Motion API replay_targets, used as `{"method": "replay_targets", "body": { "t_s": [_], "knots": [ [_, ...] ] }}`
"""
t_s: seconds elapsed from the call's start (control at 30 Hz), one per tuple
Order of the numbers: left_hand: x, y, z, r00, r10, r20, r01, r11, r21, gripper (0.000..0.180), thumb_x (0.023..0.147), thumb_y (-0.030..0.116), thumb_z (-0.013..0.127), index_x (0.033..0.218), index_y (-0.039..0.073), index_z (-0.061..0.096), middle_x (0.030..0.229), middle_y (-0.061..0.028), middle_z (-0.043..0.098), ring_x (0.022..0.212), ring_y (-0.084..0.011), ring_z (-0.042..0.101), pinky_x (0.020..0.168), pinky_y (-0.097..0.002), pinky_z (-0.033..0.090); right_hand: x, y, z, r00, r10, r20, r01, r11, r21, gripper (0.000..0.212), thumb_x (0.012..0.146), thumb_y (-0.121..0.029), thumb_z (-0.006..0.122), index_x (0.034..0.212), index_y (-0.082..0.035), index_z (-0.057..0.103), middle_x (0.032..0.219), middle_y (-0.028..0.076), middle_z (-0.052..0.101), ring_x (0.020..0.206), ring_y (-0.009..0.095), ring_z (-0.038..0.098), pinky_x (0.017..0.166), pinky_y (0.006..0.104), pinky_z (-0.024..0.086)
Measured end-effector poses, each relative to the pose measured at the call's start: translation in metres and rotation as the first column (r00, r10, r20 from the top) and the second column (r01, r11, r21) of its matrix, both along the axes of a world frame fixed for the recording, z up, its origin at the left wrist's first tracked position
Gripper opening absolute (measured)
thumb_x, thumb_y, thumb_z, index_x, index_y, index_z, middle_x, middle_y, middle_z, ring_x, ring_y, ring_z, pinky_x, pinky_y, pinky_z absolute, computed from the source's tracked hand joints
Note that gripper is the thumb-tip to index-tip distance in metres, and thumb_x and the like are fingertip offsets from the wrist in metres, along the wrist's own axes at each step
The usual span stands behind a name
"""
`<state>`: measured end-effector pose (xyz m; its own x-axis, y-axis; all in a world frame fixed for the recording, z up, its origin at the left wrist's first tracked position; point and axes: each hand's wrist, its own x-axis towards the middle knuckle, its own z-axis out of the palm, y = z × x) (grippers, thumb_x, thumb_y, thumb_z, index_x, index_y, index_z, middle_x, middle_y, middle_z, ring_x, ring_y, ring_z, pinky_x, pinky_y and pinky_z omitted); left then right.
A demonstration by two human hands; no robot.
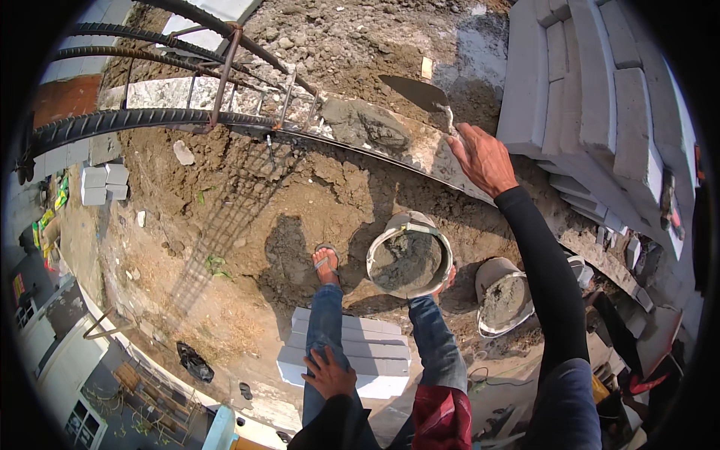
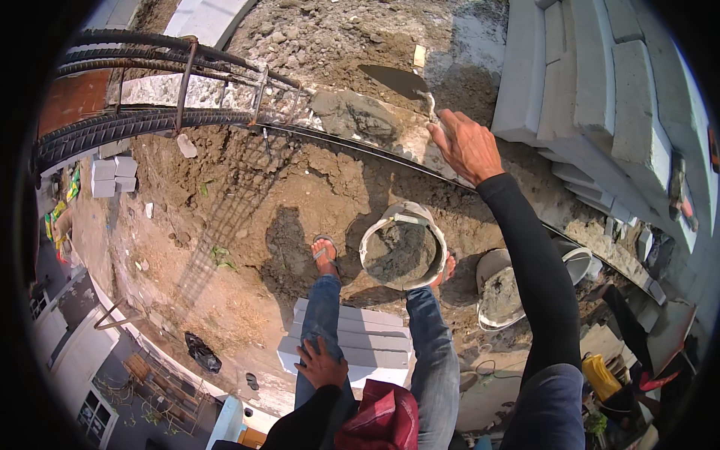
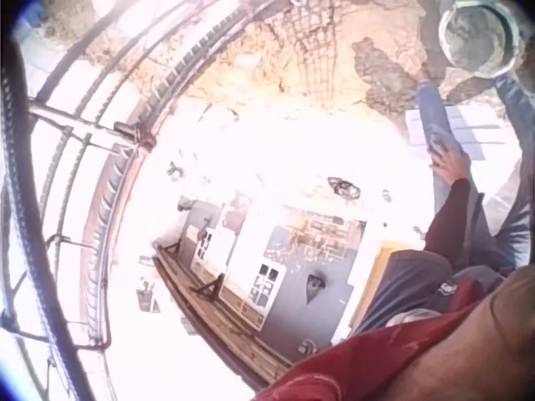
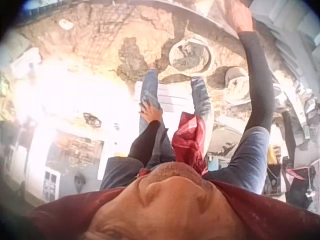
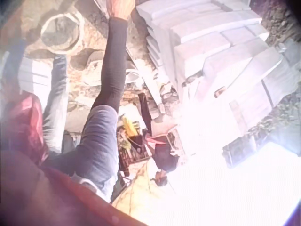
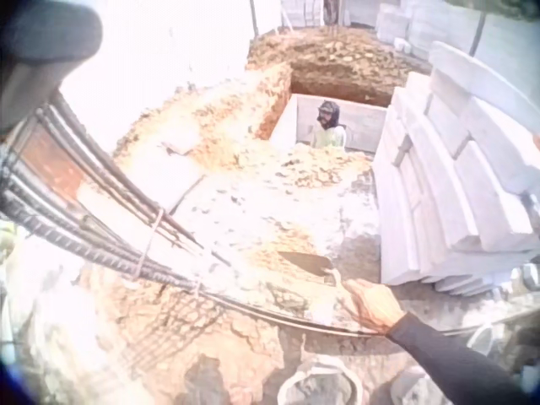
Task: The person uses a trowel to apply mortar onto a horizontal concrete beam, scooping the material from a bucket and spreading it evenly along the surface.
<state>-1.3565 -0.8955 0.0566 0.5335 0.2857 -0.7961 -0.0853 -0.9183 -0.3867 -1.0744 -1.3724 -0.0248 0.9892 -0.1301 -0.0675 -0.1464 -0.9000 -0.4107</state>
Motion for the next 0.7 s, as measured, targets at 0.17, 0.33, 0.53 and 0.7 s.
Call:
{"method": "replay_targets", "body": {
  "t_s": [0.17, 0.33, 0.53, 0.7],
  "knots": [
    [0.01, 0.009, 0.005, 1.0, 0.009, -0.028, -0.009, 0.999, 0.03, 0.095, 0.074, 0.046, 0.079, 0.156, 0.02, 0.038, 0.165, -0.0187, 0.03, 0.154, -0.0437, 0.023, 0.114, -0.0693, 0.029, -0.102, 0.035, 0.113, 0.989, -0.022, -0.145, 0.059, 0.964, 0.258, 0.031, 0.099, -0.027, 0.059, 0.117, -0.002, 0.065, 0.089, 0.019, 0.067, 0.068, 0.039, 0.063, 0.061, 0.0463, 0.049],
    [0.023, 0.001, 0.004, 0.999, -0.041, -0.03, 0.04, 0.999, -0.019, 0.095, 0.074, 0.047, 0.078, 0.156, 0.02, 0.038, 0.164, -0.0181, 0.031, 0.153, -0.0435, 0.024, 0.113, -0.0692, 0.03, -0.225, 0.115, 0.049, 0.787, -0.089, -0.61, 0.341, 0.887, 0.311, 0.035, 0.102, -0.029, 0.055, 0.115, 0.004, 0.058, 0.094, 0.034, 0.067, 0.087, 0.052, 0.065, 0.072, 0.0579, 0.051],
    [0.022, 0.025, -0.001, 0.997, -0.071, -0.024, 0.07, 0.997, -0.03, 0.094, 0.073, 0.048, 0.077, 0.155, 0.021, 0.04, 0.162, -0.0183, 0.035, 0.153, -0.044, 0.025, 0.113, -0.0702, 0.029, -0.141, 0.185, -0.061, 0.467, -0.354, -0.81, 0.843, -0.1, 0.529, 0.045, 0.108, -0.046, 0.045, 0.107, -0.004, 0.059, 0.071, 0.008, 0.057, 0.05, 0.017, 0.056, 0.046, 0.0348, 0.045],
    [0.038, 0.032, 0.008, 0.996, -0.083, -0.026, 0.082, 0.996, -0.028, 0.09, 0.074, 0.046, 0.077, 0.153, 0.02, 0.042, 0.161, -0.0167, 0.036, 0.152, -0.0432, 0.028, 0.112, -0.0695, 0.031, -0.08, 0.22, -0.084, 0.436, -0.567, -0.699, 0.724, -0.24, 0.646, 0.045, 0.108, -0.045, 0.044, 0.104, -0.003, 0.058, 0.065, 0.008, 0.056, 0.05, 0.021, 0.058, 0.048, 0.0374, 0.047]
  ]
}}
